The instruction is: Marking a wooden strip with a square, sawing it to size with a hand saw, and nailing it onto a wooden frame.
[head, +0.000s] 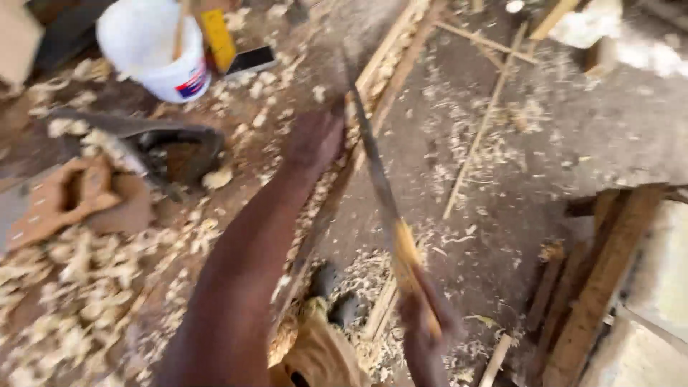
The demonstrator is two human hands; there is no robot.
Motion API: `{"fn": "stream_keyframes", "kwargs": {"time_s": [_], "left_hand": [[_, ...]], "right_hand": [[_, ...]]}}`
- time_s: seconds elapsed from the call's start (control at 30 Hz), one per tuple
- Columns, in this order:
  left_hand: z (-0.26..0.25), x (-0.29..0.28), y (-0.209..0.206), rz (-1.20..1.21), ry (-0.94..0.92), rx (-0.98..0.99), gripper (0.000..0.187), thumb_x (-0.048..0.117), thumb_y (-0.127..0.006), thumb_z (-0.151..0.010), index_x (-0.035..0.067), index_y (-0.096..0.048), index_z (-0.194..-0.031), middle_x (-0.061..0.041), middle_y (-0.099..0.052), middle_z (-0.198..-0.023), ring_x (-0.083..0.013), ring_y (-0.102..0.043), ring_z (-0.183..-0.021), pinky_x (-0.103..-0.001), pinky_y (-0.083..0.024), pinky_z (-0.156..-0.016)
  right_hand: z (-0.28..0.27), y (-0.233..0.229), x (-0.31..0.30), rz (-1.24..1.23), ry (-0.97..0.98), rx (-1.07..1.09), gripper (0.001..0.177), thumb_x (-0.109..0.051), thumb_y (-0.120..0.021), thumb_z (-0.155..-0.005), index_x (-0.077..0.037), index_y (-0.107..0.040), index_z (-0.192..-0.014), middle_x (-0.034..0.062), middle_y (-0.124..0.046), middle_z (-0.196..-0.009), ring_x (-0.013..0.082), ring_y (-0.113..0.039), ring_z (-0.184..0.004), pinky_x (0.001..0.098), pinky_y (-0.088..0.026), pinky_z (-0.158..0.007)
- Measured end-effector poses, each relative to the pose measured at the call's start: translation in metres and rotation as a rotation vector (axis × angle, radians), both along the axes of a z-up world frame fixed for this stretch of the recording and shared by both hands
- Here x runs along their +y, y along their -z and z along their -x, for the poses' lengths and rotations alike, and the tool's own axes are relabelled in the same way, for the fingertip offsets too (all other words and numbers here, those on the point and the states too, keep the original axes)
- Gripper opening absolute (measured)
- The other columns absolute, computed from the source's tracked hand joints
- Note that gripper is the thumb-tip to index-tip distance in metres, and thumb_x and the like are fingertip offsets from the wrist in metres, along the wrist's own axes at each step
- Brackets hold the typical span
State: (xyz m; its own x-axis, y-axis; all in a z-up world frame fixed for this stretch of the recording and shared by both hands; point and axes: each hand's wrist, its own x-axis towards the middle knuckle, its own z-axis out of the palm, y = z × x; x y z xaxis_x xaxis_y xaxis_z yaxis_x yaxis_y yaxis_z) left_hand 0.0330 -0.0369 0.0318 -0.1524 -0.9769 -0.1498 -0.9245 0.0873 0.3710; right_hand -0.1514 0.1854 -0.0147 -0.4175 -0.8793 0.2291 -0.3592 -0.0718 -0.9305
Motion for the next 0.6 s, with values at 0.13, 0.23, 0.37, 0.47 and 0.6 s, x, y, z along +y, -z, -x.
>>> {"fn": "stream_keyframes", "kwargs": {"time_s": [0.13,0.23,0.37,0.47,0.6], "left_hand": [[0.025,0.019,-0.024,-0.196,-0.215,0.365,0.044,0.036,-0.021,-0.091,0.008,-0.055,-0.092,-0.013,-0.059,-0.065,-0.0292,-0.061,-0.062,-0.045,-0.050,-0.057],[0.028,-0.004,-0.034,-0.181,-0.233,0.396,0.041,0.036,-0.017,-0.093,0.009,-0.046,-0.102,-0.009,-0.054,-0.064,-0.0233,-0.058,-0.055,-0.038,-0.051,-0.049],[0.006,0.018,-0.019,-0.077,-0.159,0.153,0.030,0.027,-0.031,-0.088,0.007,-0.047,-0.102,-0.013,-0.059,-0.069,-0.0296,-0.061,-0.061,-0.044,-0.052,-0.052],[0.008,0.011,-0.005,0.026,-0.041,-0.011,0.024,0.019,-0.041,-0.084,0.004,-0.048,-0.101,-0.017,-0.062,-0.074,-0.0343,-0.063,-0.065,-0.048,-0.053,-0.055],[0.019,0.021,0.028,0.085,0.092,-0.166,0.023,0.012,-0.051,-0.080,0.002,-0.049,-0.101,-0.020,-0.065,-0.078,-0.0392,-0.066,-0.069,-0.052,-0.054,-0.058]], "right_hand": [[-0.031,0.005,-0.101,0.112,-0.234,-0.061,0.042,-0.032,-0.044,-0.091,0.000,-0.059,-0.114,0.0063,-0.053,-0.066,0.0089,-0.046,-0.055,0.0289,-0.038,-0.050],[-0.046,-0.016,-0.127,0.200,-0.239,-0.119,0.038,-0.027,-0.042,-0.092,0.001,-0.060,-0.112,-0.0001,-0.047,-0.046,0.0065,-0.043,-0.037,0.0215,-0.035,-0.036],[-0.044,-0.011,-0.107,0.144,-0.238,-0.122,0.031,-0.021,-0.047,-0.091,-0.006,-0.063,-0.112,0.0049,-0.050,-0.044,0.0098,-0.051,-0.042,0.0235,-0.042,-0.044],[-0.044,-0.019,-0.110,0.127,-0.276,-0.176,0.033,-0.020,-0.044,-0.092,-0.002,-0.058,-0.116,0.0060,-0.052,-0.048,0.0093,-0.049,-0.040,0.0230,-0.043,-0.041],[-0.037,-0.024,-0.097,0.097,-0.311,-0.140,0.035,-0.020,-0.041,-0.094,0.000,-0.054,-0.120,0.0081,-0.051,-0.049,0.0115,-0.050,-0.041,0.0233,-0.045,-0.043]]}}
